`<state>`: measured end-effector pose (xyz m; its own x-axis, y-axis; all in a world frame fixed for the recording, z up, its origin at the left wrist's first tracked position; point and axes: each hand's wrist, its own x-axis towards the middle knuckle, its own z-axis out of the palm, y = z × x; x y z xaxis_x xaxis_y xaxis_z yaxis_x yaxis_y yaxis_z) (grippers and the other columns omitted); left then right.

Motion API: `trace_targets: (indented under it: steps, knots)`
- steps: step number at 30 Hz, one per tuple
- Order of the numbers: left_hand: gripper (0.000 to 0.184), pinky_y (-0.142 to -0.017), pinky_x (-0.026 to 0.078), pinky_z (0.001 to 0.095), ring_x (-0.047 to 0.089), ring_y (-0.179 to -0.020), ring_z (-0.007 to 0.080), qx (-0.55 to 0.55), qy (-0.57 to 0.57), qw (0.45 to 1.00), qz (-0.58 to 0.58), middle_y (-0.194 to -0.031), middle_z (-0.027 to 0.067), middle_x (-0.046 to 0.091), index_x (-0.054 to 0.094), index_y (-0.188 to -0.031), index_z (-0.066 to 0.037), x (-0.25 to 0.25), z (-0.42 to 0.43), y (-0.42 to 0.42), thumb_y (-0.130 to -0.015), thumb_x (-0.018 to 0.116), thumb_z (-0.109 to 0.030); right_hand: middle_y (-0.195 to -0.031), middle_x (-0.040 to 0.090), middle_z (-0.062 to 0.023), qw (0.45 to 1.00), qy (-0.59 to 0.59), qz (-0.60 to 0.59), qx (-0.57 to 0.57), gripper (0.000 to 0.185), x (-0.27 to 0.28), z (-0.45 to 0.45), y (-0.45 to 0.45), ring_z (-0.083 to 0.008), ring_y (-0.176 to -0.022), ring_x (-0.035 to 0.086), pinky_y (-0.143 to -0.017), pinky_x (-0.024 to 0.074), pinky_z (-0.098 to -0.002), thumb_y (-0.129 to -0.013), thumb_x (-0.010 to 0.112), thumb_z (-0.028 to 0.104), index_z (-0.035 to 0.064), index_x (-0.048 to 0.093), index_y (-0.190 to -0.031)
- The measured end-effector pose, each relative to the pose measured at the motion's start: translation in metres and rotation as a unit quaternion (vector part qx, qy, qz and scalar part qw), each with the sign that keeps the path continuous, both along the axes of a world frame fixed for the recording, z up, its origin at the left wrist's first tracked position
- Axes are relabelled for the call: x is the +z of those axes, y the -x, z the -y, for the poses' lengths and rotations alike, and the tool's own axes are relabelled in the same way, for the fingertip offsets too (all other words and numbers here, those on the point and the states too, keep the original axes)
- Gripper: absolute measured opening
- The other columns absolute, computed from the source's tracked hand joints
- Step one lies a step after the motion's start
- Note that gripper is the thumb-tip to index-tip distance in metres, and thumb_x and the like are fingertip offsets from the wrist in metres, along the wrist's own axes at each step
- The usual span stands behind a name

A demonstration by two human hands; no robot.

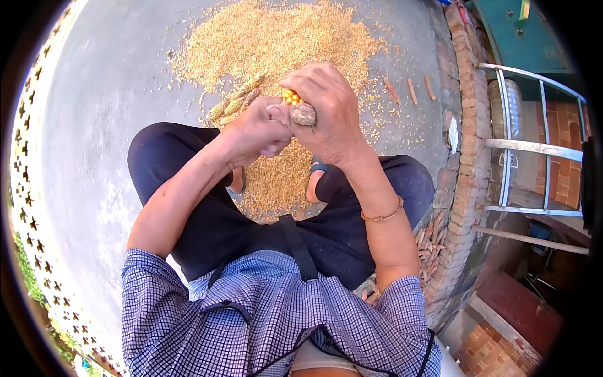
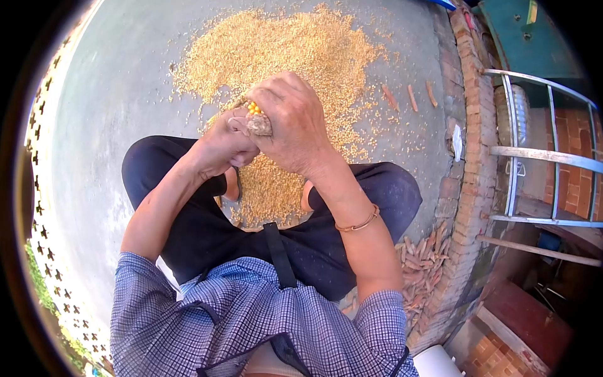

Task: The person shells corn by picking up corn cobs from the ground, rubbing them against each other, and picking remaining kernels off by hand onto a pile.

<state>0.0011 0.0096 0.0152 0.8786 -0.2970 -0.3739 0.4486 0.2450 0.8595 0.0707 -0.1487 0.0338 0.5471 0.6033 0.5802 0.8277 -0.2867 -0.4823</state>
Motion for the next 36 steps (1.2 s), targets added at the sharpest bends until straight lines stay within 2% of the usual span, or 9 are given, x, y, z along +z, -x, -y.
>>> trace_targets:
  steps: [9,13,16,18,21,25,28,32,36]
  knots:
    - [0.014,-0.053,0.041,0.0374,0.05,-0.055,0.0182,-0.008,-0.306,0.92,0.245,-0.06,0.0126,0.051,0.052,-0.083,0.006,-0.017,0.024,0.006,-0.082,0.062,-0.005,-0.063,0.063,-0.0144,0.954,0.093,-0.184,-0.216,0.029,0.0,-0.013,0.002,-0.0293,-0.054,0.059,-0.053,0.0475,-0.0413,-0.085,0.068,0.026,0.0011,0.067,-0.07]
    - [0.012,-0.046,0.037,0.0293,0.048,-0.05,0.0124,0.038,-0.19,0.976,0.1,-0.061,0.0054,0.052,0.053,-0.086,0.002,-0.006,0.027,-0.001,-0.086,0.061,-0.007,-0.074,0.069,-0.0144,0.85,-0.249,-0.441,-0.146,0.032,-0.001,0.004,-0.019,-0.0197,-0.052,0.06,-0.05,0.0486,-0.0386,-0.09,0.067,0.03,-0.0003,0.069,-0.079]
    - [0.012,-0.042,0.032,0.0229,0.044,-0.049,0.0066,0.042,-0.049,0.998,-0.002,-0.061,-0.0003,0.049,0.052,-0.089,-0.001,-0.001,0.016,-0.006,-0.089,0.062,-0.008,-0.092,0.071,-0.0125,0.908,-0.175,-0.359,-0.127,0.032,-0.006,0.01,-0.009,-0.0216,-0.081,0.065,-0.071,0.0527,-0.0391,-0.091,0.067,0.032,0.0014,0.07,-0.086]
    - [0.011,-0.041,0.029,0.0217,0.042,-0.049,0.0048,0.054,0.003,0.998,-0.014,-0.06,-0.003,0.044,0.051,-0.091,-0.002,-0.001,0.012,-0.008,-0.089,0.061,-0.007,-0.1,0.07,-0.0124,0.988,-0.075,-0.102,-0.09,0.032,-0.009,0.006,-0.002,-0.0258,-0.104,0.062,-0.095,0.0456,-0.0412,-0.086,0.071,0.033,0.001,0.069,-0.088]
    - [0.017,-0.042,0.026,0.0213,0.038,-0.049,0.0031,0.055,-0.055,0.997,0.02,-0.064,-0.0037,0.045,0.051,-0.106,-0.004,-0.009,0.019,-0.003,-0.089,0.056,-0.005,-0.09,0.069,-0.0113,0.998,0.002,0.039,-0.043,0.034,-0.013,-0.007,0.005,-0.0282,-0.098,0.062,-0.094,0.0427,-0.0427,-0.081,0.074,0.035,0.0018,0.07,-0.089]
    - [0.02,-0.06,0.048,0.0279,0.057,-0.072,0.0124,0.087,-0.217,0.896,0.377,-0.078,0.0032,0.058,0.051,-0.108,0.001,-0.018,0.026,-0.002,-0.089,0.058,-0.002,-0.071,0.062,-0.0151,0.977,0.097,-0.082,-0.171,0.036,-0.005,-0.015,0.019,-0.0285,-0.073,0.056,-0.083,0.0416,-0.0411,-0.076,0.076,0.036,0.0002,0.07,-0.079]
    - [0.025,-0.069,0.051,0.0351,0.063,-0.079,0.0176,0.021,-0.242,0.93,0.276,-0.077,0.0106,0.064,0.055,-0.111,0.004,-0.024,0.019,0.003,-0.086,0.056,0.002,-0.071,0.064,-0.0196,0.97,0.085,-0.076,-0.213,0.036,-0.005,-0.023,0.018,-0.0305,-0.068,0.061,-0.078,0.0464,-0.0418,-0.077,0.074,0.035,-0.0009,0.07,-0.076]
    - [0.036,-0.061,0.046,0.0379,0.06,-0.065,0.0167,-0.053,-0.386,0.878,0.279,-0.071,0.0194,0.057,0.049,-0.118,0.006,-0.012,0.023,0.006,-0.083,0.057,-0.002,-0.076,0.069,-0.0238,0.874,0.137,-0.417,-0.209,0.036,-0.002,-0.007,-0.019,-0.0331,-0.062,0.068,-0.061,0.0535,-0.0426,-0.083,0.071,0.034,-0.0021,0.07,-0.08]
    - [0.039,-0.052,0.041,0.0336,0.051,-0.053,0.0184,0.0,-0.275,0.946,0.172,-0.064,0.0073,0.051,0.046,-0.122,0.003,-0.005,0.02,0.001,-0.089,0.061,-0.011,-0.089,0.072,-0.0103,0.827,-0.207,-0.514,-0.096,0.04,-0.007,0.008,-0.027,-0.0189,-0.078,0.068,-0.071,0.0532,-0.0352,-0.093,0.063,0.038,-0.0012,0.071,-0.093]
